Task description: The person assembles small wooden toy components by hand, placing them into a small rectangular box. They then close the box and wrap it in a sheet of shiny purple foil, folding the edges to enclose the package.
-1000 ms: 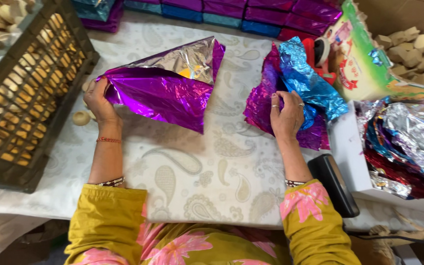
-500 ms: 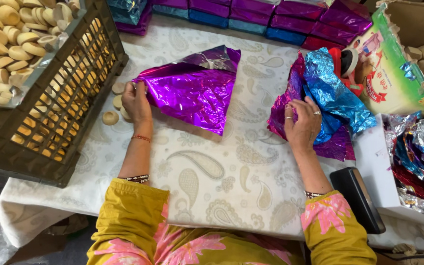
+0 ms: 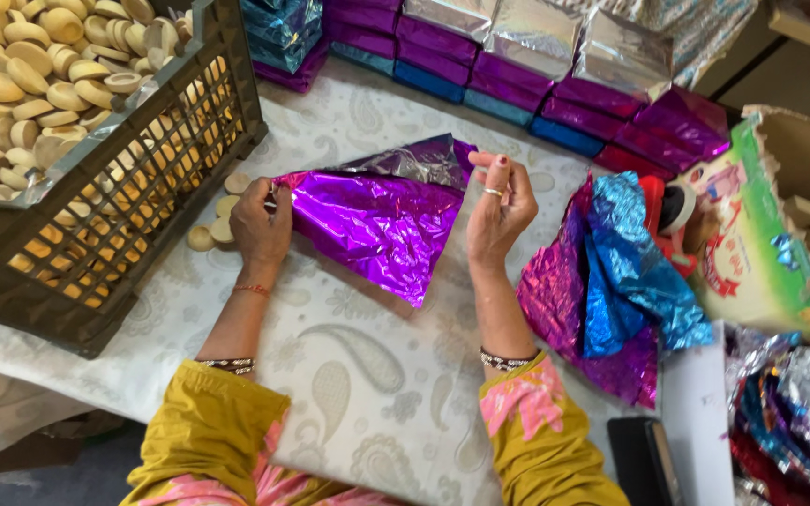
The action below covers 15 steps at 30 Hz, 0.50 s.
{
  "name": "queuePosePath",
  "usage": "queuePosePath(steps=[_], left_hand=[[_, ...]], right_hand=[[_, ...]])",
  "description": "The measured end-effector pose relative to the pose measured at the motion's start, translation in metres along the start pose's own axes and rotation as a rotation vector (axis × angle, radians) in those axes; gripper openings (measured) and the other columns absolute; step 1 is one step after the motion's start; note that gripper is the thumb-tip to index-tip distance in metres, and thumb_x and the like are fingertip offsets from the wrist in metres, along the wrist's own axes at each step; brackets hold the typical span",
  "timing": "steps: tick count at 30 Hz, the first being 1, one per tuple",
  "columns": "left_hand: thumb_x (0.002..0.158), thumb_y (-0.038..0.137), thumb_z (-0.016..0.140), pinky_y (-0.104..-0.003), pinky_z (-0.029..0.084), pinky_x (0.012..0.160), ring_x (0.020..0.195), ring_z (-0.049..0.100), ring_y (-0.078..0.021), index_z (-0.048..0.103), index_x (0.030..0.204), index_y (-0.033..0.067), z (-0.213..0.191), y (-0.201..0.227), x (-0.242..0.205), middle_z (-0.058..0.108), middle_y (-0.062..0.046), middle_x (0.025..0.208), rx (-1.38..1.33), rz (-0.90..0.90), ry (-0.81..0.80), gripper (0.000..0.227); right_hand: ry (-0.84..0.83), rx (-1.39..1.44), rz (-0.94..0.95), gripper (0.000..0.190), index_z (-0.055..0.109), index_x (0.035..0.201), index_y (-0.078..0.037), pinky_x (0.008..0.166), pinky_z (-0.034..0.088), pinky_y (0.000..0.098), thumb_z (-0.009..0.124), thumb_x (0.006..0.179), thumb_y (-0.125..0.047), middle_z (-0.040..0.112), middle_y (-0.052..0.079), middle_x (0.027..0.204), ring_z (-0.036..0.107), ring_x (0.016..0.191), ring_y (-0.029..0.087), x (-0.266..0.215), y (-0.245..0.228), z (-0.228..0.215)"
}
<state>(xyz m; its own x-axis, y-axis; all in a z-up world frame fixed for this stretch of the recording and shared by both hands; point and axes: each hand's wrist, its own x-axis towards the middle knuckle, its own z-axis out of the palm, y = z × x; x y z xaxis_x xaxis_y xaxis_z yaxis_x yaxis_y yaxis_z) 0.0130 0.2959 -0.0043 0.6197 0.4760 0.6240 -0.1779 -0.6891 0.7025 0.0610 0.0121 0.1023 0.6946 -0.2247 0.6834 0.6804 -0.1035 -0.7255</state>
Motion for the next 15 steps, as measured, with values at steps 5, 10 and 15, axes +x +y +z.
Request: queuePosePath(steps=[5,10,15], left_hand=[[0.096,0.013,0.068,-0.042,0.05,0.067,0.075,0.066,-0.0312,0.063,0.092,0.0004,-0.004,0.018,-0.001,0.068,-0.013,0.088,0.115,0.147,-0.006,0.014],[0.097,0.013,0.068,-0.042,0.052,0.068,0.077,0.067,-0.0309,0.066,0.096,0.001,-0.001,0.028,-0.001,0.07,-0.012,0.091,0.137,0.185,-0.017,0.012],[0.097,0.013,0.068,-0.041,0.052,0.066,0.075,0.068,-0.0304,0.068,0.097,0.0007,0.005,0.026,-0.002,0.071,-0.013,0.092,0.135,0.143,-0.005,0.013]], right_hand=[[0.081,0.163,0.098,0.039,0.07,0.096,-0.002,0.078,0.058,0.0294,0.052,0.11,-0.033,0.075,0.008,0.096,0.07,0.091,0.015,0.009,0.024,-0.001],[0.124,0.229,0.199,0.037,0.068,0.093,-0.003,0.073,0.057,0.0279,0.054,0.108,-0.034,0.074,0.008,0.093,0.072,0.09,0.016,0.011,0.049,-0.004],[0.196,0.209,0.197,0.038,0.069,0.091,-0.002,0.07,0.058,0.0281,0.055,0.108,-0.033,0.074,0.008,0.09,0.071,0.087,0.016,0.02,0.059,-0.013]])
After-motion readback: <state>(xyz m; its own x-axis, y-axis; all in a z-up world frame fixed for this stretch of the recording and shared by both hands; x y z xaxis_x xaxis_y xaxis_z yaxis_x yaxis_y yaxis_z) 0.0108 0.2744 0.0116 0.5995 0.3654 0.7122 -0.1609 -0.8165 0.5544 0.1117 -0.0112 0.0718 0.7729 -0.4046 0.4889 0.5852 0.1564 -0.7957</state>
